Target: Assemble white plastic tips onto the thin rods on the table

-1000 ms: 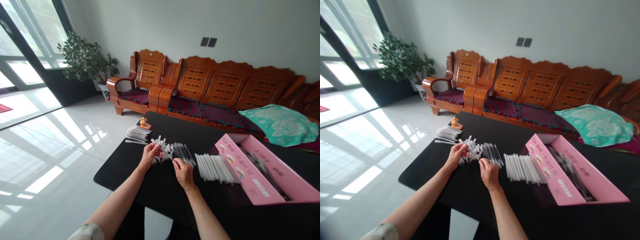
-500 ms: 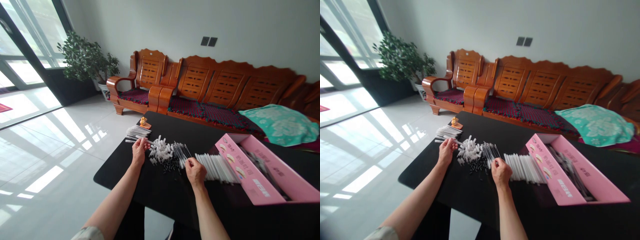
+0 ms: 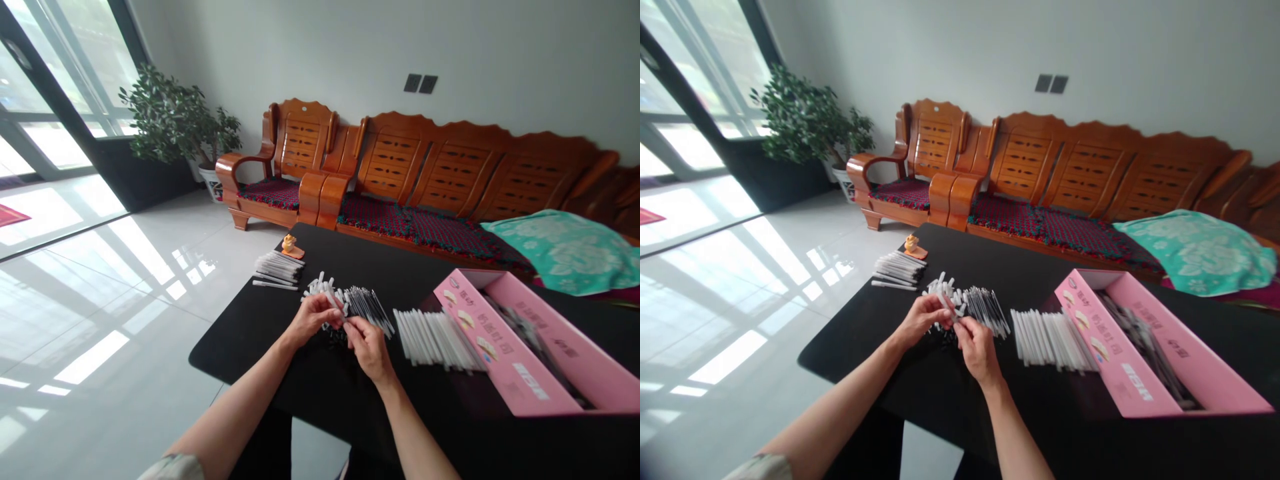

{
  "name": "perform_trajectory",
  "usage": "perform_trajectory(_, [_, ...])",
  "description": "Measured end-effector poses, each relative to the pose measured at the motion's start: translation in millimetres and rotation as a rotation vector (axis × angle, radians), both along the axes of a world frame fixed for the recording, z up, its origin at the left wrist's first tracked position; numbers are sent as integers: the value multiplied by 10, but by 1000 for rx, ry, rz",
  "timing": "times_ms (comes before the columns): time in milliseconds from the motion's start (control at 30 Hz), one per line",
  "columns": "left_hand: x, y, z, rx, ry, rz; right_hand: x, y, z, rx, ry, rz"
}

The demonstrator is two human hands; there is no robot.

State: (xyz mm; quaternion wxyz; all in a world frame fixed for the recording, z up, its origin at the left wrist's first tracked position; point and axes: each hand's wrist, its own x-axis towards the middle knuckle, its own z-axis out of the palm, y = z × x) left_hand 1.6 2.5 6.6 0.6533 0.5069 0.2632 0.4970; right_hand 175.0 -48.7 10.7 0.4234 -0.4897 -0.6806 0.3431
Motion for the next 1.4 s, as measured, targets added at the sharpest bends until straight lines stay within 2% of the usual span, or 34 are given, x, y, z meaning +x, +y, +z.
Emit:
perform_trajectory(133, [-101,48,-56,-53,-27,52,-20,-19,33,-388,322,119])
perform_trajectory(233, [-127,66,-77,-91,-52,4,-88,-54,44,-609,565,223])
perform_trajectory(333, [-121,61,-73,-118,-87,-49,-206,-97,39,-719,754,325])
perform_trajectory(467, [-135,57,-68,-137,-122,-45,-334,-141,3,-758,917,389])
perform_trajectory(533, [-142,64,-80,-146,-95,0,-365,-151,-17,-743,913,352])
perform_trajectory(600, [-139,76,-100,-150,-61,54,-380,-151,-28,-664,797,243])
perform_trajectory(667, [-128,90,-126,-146,-51,87,-388,-145,-24,-466,544,104])
perform_trajectory(733, [-118,103,-147,-139,-57,97,-399,-140,-5,-206,240,-34])
perform_trajectory(800, [-117,113,-156,-136,-62,93,-418,-141,20,-51,46,-122])
perform_trajectory(867, [-127,117,-151,-138,-62,81,-440,-147,40,-105,71,-122])
perform_trajectory(1033, [-167,110,-116,-142,-84,29,-449,-162,41,-633,636,143])
perform_trajectory(1067, [-169,108,-113,-141,-87,25,-442,-164,34,-676,710,184])
perform_trajectory(1133, [-163,104,-117,-138,-83,38,-431,-164,23,-650,729,180])
perform_trajectory(1200, [-145,104,-130,-130,-70,75,-428,-160,17,-487,551,78])
perform_trajectory(1333, [-110,122,-166,-115,-60,146,-443,-140,28,28,-102,-177])
perform_trajectory(1400, [-114,138,-175,-110,-64,167,-456,-128,38,142,-260,-238])
